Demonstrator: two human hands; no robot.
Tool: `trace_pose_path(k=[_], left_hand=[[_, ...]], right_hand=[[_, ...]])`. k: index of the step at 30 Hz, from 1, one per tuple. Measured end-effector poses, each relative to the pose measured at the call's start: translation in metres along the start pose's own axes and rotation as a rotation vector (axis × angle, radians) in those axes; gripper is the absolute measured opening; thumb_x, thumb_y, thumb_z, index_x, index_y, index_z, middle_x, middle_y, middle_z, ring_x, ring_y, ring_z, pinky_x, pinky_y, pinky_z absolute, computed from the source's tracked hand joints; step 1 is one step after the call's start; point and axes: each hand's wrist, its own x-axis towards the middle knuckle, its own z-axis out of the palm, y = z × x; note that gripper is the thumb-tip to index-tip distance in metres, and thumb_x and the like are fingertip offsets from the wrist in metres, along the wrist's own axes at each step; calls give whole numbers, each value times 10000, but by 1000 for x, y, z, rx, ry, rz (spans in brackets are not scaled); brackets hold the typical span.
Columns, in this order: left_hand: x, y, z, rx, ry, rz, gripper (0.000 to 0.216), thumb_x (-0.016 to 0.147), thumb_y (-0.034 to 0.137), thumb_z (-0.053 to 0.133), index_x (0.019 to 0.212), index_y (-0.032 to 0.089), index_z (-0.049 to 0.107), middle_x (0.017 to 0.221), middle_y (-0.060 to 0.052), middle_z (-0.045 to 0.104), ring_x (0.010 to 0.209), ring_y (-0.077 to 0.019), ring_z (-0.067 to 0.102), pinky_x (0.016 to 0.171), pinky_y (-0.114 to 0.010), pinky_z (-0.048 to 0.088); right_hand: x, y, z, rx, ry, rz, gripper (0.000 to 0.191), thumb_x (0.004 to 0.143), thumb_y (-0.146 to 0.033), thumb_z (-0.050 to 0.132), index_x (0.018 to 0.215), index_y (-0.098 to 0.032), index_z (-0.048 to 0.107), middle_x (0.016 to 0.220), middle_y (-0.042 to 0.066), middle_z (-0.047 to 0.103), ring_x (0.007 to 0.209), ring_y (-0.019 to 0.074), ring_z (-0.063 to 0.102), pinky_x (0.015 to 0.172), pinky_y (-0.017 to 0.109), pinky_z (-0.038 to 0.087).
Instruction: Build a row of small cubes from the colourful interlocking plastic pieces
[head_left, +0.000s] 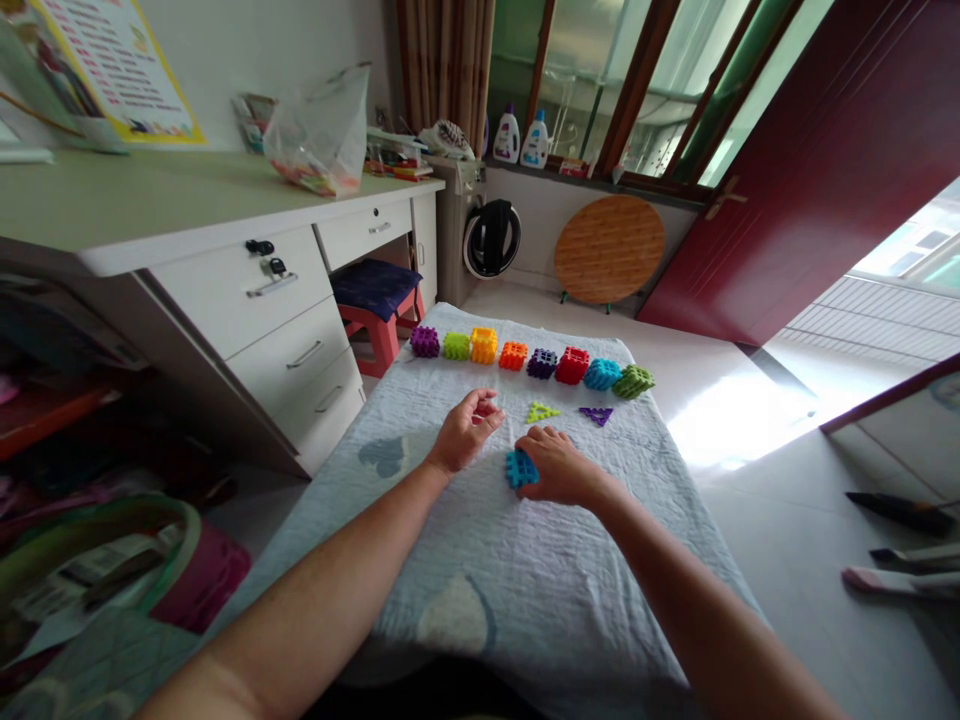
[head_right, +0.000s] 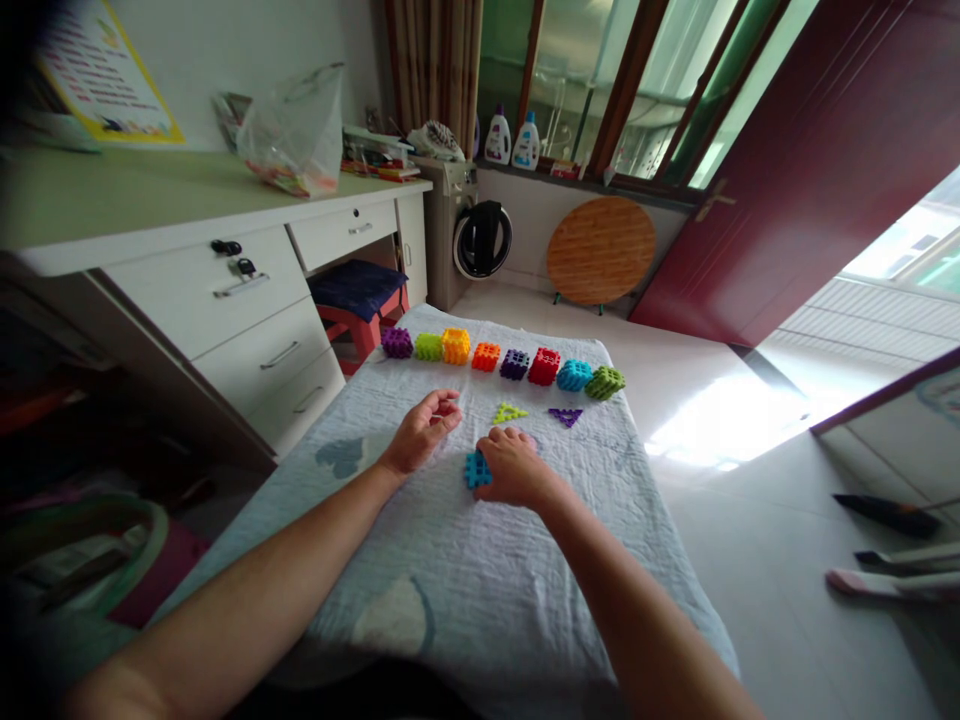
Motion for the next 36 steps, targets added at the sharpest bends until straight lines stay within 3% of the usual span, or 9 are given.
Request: trace_pose_path(k=[5,8,11,17,22,28,36], left_hand=[[0,0,0,3,27,-26,430,807,436,591,1137,164,551,940,-47,616,852,-170,601,806,-316,479],[1,-1,0,4,39,-39,425,805,440,586,1131,169,553,930,-44,613,850,-172,599,785,-312,482],[1,-3,1,10,40,-47,413,803,432,586,1118,168,558,912,-38,612,823,-167,596,783,-316,482],[2,-5,2,20,22,-40,415,791,412,599,1115,157,556,866,-25,602,802,-160,591,788,-318,480],[2,-6,2,19,6,-57,412,793,392,598,1130,159,547,874,-24,608,793,-156,595,764,-307,485],[3,-7,3,34,6,-40,389,800,363,593,1131,164,549,864,-15,618,787,-153,602,774,-308,483],[3,-7,3,87,3,-29,368,809,347,584,1131,174,553,877,-21,638,824,-165,612,807,-322,472]], right_hand=[[0,-1,4,13,43,-37,423,637,-358,742,996,-167,627,1016,118,591,966,284,527,842,413,419],[-2,16,2,75,107,-37,446,637,-309,714,1050,-175,611,1038,106,585,972,267,525,852,399,424],[-4,56,-9,79,218,14,482,638,-274,690,1100,-171,599,1040,107,579,964,262,528,866,403,427],[5,174,-53,-30,444,293,516,635,-360,695,1121,-206,615,1063,126,585,980,308,527,845,448,433],[30,235,-70,-112,406,393,503,595,-351,708,1080,-237,642,1030,112,610,964,303,531,825,429,439],[57,255,-70,-142,289,415,519,577,-330,719,1084,-237,665,1056,107,629,954,296,549,803,396,443],[73,262,-70,-95,207,411,500,546,-306,770,1038,-245,696,993,93,650,909,289,578,791,393,445]])
